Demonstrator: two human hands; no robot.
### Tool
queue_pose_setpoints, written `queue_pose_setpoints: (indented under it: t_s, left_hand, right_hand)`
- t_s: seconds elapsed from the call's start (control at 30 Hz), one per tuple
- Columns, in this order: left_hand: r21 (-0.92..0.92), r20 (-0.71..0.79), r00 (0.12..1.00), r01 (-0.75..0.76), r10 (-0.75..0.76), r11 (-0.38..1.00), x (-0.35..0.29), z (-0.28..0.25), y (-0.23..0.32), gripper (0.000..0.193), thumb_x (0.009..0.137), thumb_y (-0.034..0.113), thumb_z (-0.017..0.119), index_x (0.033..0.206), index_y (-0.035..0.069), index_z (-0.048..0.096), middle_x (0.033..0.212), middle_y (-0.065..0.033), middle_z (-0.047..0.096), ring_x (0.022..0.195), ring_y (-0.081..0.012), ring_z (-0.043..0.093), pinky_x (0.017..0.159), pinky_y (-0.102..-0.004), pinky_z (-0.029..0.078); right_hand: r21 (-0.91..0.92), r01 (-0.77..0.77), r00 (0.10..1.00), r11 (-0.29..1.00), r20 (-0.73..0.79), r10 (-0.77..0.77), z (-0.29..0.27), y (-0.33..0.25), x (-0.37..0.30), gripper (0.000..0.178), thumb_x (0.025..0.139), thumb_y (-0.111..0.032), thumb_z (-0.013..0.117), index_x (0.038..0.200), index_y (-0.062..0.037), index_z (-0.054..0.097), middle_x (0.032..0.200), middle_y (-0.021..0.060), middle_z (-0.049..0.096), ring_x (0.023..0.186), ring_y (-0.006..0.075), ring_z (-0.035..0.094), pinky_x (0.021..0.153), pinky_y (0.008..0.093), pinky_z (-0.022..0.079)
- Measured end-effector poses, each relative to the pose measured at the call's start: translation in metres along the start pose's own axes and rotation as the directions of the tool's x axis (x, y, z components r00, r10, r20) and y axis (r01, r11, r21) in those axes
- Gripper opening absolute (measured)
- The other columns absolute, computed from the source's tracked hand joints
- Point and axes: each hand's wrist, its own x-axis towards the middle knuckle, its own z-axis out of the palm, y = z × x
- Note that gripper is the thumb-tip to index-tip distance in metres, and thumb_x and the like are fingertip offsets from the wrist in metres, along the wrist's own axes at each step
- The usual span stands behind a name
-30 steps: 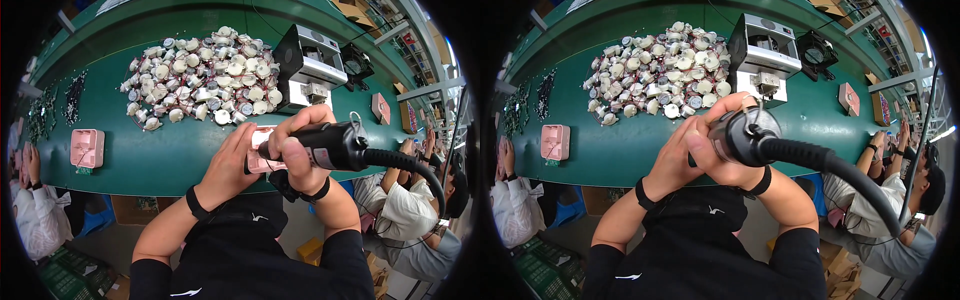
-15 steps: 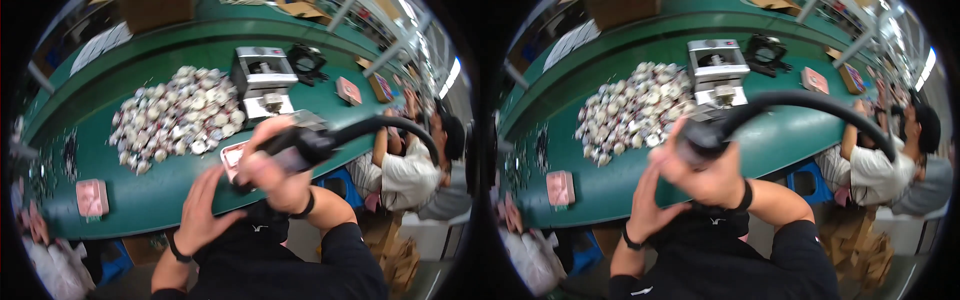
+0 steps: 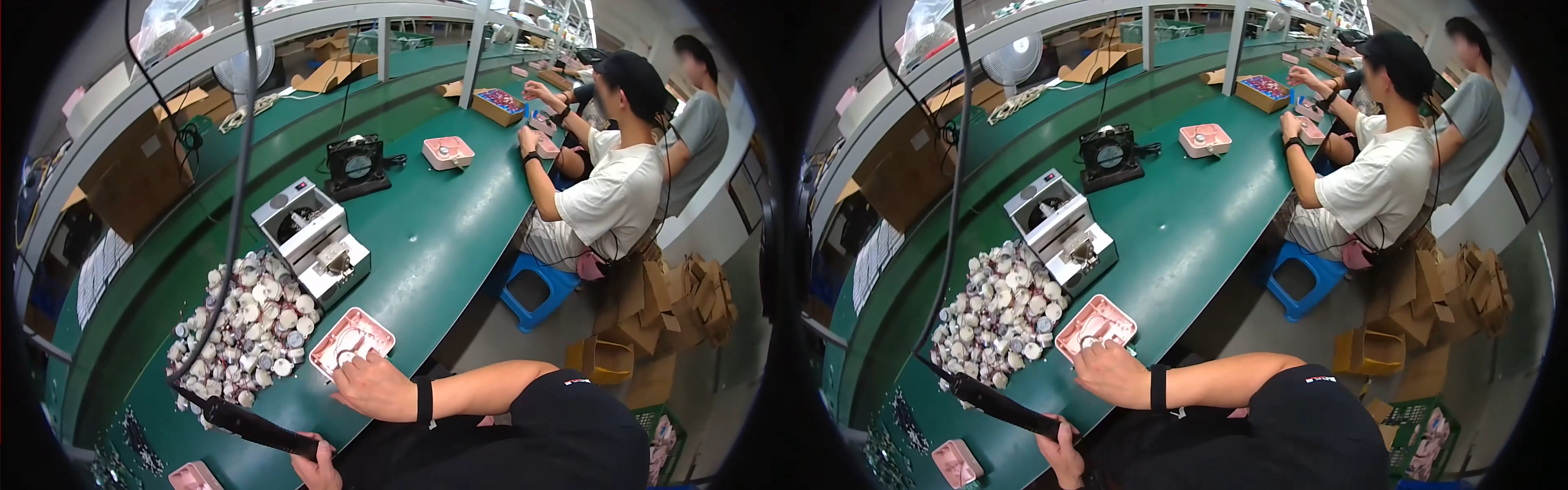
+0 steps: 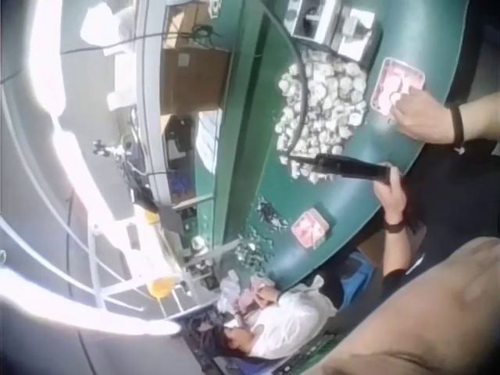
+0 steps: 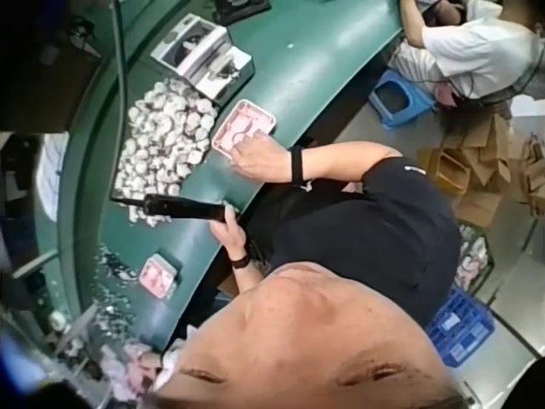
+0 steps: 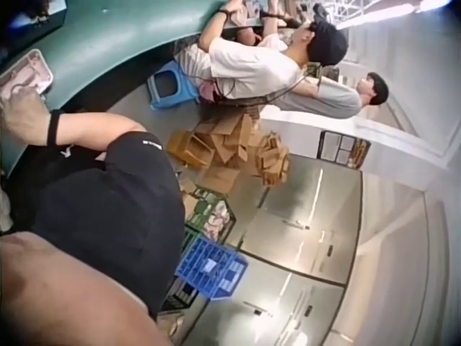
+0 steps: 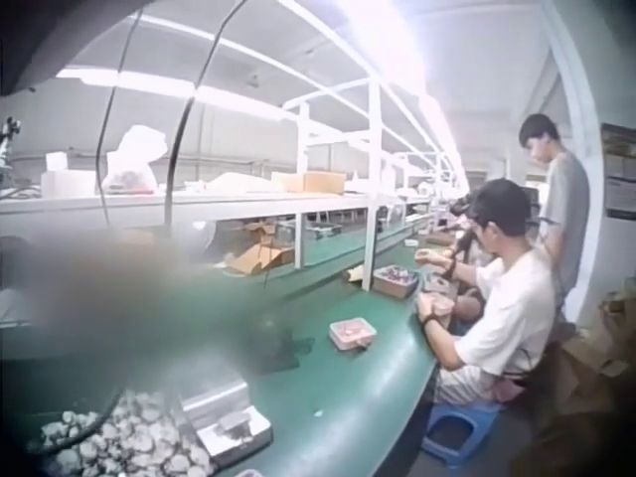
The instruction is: The worker is assembling small electronic or mechanical components using an electric screwdriver at a factory workbench.
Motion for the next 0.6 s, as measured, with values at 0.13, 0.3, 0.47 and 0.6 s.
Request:
queue_pose_setpoints:
  t_s: [0.13,0.3,0.47,0.6]
  left_hand:
    - [0.064,-0.016,0.999,0.046,-0.045,0.997,0.003,0.004,0.028,0.02,0.09,0.016,0.062,0.097,-0.001,0.056,0.076,-0.0058,0.057,0.068,-0.0169,0.053,0.065,-0.0321,0.045]
    - [0.08,-0.028,0.994,0.106,-0.104,0.991,0.003,0.003,0.027,0.022,0.092,0.02,0.061,0.098,0.0,0.056,0.08,-0.0081,0.059,0.075,-0.0195,0.054,0.073,-0.035,0.045]
    - [0.038,-0.035,0.997,0.069,-0.068,0.997,0.008,0.003,0.003,0.021,0.089,0.016,0.06,0.101,0.0,0.054,0.08,-0.0084,0.057,0.07,-0.0171,0.054,0.068,-0.0315,0.045]
    - [-0.031,-0.084,0.996,0.036,-0.038,0.999,0.013,0.003,-0.023,0.027,0.087,0.016,0.061,0.105,0.002,0.049,0.083,-0.0074,0.054,0.063,-0.0128,0.053,0.061,-0.0245,0.044]
  right_hand:
    - [-0.009,0.006,0.997,1.0,-0.079,-0.007,0.012,0.009,-0.013,0.019,0.081,-0.02,0.066,0.075,-0.0067,0.053,0.067,0.0048,0.056,0.063,0.0206,0.061,0.059,0.0333,0.049]
    - [-0.003,-0.062,0.986,0.998,-0.157,0.061,-0.009,0.052,-0.029,0.016,0.08,-0.016,0.064,0.074,-0.0069,0.052,0.065,0.004,0.054,0.056,0.0201,0.059,0.052,0.033,0.049]
    - [-0.258,-0.224,0.967,0.94,-0.181,0.18,-0.026,0.146,-0.031,0.013,0.079,-0.014,0.061,0.075,-0.0063,0.052,0.067,0.0059,0.056,0.057,0.0216,0.061,0.047,0.0337,0.049]
    - [-0.385,-0.271,0.955,0.882,-0.219,0.199,-0.03,0.228,-0.016,0.017,0.084,-0.021,0.064,0.084,-0.0063,0.055,0.074,0.0084,0.058,0.059,0.0267,0.062,0.049,0.0367,0.049]
